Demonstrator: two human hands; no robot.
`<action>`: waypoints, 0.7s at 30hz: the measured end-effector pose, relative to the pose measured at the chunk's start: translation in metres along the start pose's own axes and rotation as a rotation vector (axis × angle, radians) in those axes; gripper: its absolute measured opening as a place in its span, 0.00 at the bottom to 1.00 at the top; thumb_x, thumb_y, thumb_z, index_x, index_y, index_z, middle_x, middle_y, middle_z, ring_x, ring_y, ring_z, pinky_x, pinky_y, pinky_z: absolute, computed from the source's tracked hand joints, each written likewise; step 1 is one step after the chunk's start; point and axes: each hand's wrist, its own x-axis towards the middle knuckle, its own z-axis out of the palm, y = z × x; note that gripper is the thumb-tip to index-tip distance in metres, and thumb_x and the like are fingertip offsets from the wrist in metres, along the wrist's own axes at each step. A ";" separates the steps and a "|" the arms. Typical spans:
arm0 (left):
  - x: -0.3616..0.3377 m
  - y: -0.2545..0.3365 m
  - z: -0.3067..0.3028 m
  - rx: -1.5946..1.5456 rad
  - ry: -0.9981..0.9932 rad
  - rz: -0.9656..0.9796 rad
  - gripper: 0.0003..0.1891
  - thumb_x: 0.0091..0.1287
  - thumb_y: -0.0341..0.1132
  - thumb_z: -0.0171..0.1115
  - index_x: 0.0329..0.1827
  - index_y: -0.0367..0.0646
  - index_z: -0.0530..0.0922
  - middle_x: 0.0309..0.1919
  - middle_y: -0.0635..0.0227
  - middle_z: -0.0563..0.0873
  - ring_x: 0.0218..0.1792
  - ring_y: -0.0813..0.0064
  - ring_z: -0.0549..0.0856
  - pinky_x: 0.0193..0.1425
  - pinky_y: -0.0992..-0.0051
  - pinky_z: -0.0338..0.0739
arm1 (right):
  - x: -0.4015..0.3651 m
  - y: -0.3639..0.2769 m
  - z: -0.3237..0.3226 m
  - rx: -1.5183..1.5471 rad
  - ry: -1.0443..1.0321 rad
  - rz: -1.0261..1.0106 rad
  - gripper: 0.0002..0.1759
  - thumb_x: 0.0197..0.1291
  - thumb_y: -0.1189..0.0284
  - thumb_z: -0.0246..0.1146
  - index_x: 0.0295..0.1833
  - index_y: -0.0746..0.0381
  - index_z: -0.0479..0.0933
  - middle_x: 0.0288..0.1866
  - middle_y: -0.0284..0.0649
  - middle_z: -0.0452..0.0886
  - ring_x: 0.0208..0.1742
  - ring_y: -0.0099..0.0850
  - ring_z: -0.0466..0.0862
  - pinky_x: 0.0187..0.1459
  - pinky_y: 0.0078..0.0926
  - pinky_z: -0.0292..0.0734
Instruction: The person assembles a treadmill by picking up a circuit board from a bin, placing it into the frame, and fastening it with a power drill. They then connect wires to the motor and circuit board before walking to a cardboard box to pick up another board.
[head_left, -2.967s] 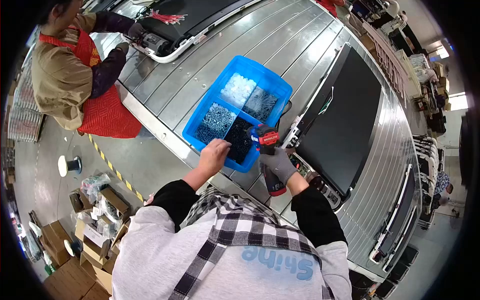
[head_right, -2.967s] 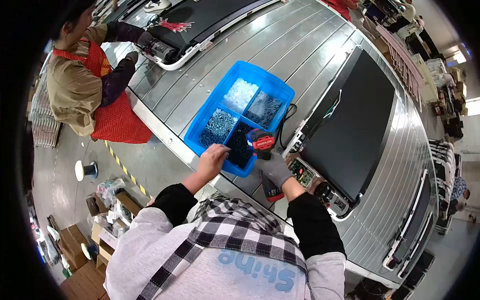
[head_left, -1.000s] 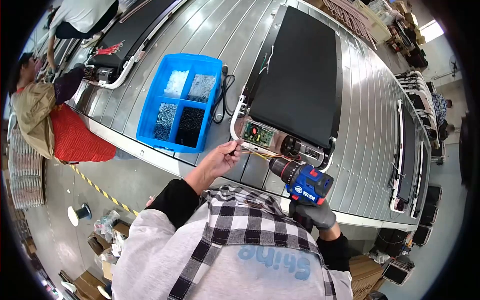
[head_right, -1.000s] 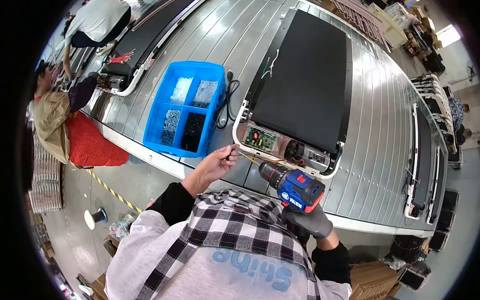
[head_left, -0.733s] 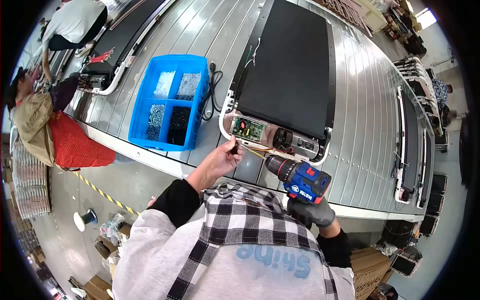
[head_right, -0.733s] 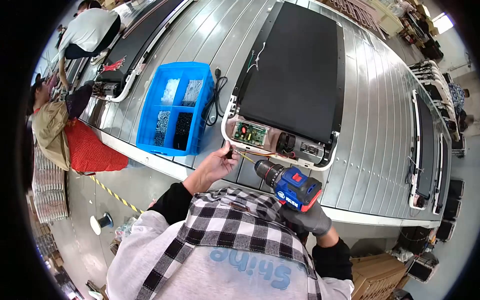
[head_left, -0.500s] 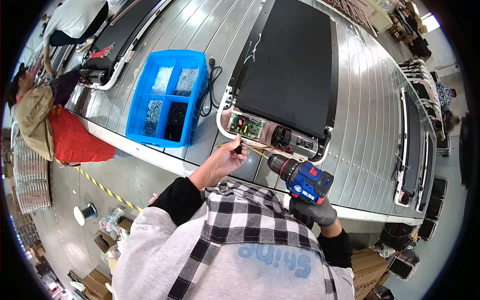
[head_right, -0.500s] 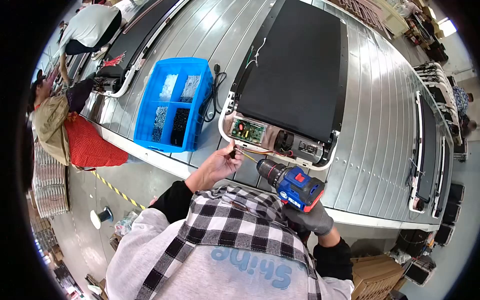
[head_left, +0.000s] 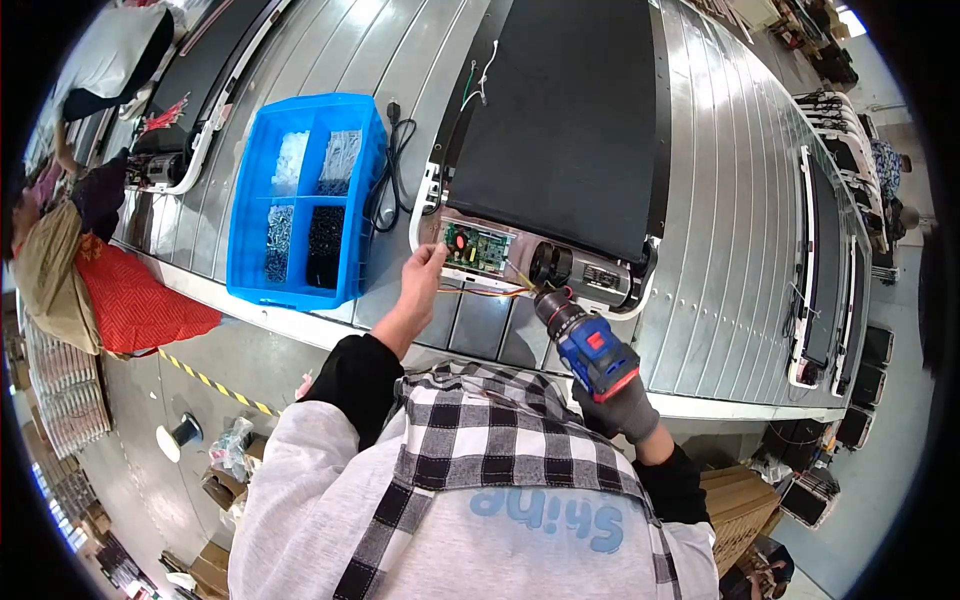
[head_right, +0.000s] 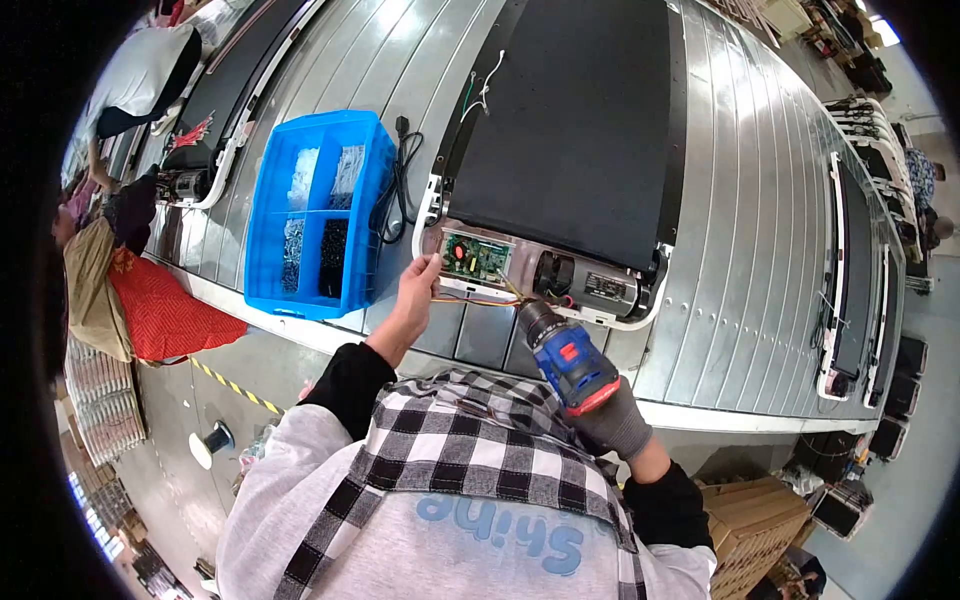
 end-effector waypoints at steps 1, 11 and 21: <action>0.017 -0.005 -0.003 0.272 0.065 0.269 0.13 0.63 0.40 0.62 0.40 0.39 0.75 0.28 0.70 0.76 0.30 0.73 0.75 0.37 0.74 0.70 | 0.003 0.003 -0.002 0.055 0.018 0.073 0.19 0.45 0.71 0.68 0.45 0.62 0.74 0.39 0.39 0.82 0.40 0.31 0.82 0.44 0.27 0.77; 0.064 -0.007 -0.005 1.038 -0.104 0.818 0.20 0.48 0.34 0.71 0.42 0.42 0.74 0.32 0.61 0.78 0.36 0.58 0.78 0.39 0.65 0.73 | 0.035 -0.001 0.005 0.312 -0.142 0.666 0.17 0.46 0.68 0.68 0.42 0.65 0.78 0.34 0.45 0.84 0.38 0.32 0.85 0.40 0.29 0.78; 0.066 -0.008 0.003 0.990 -0.125 0.819 0.18 0.47 0.31 0.70 0.41 0.41 0.74 0.27 0.63 0.76 0.33 0.59 0.76 0.36 0.64 0.72 | 0.056 0.003 0.009 0.195 -0.240 0.663 0.20 0.48 0.58 0.68 0.43 0.60 0.79 0.35 0.48 0.83 0.41 0.43 0.83 0.43 0.33 0.78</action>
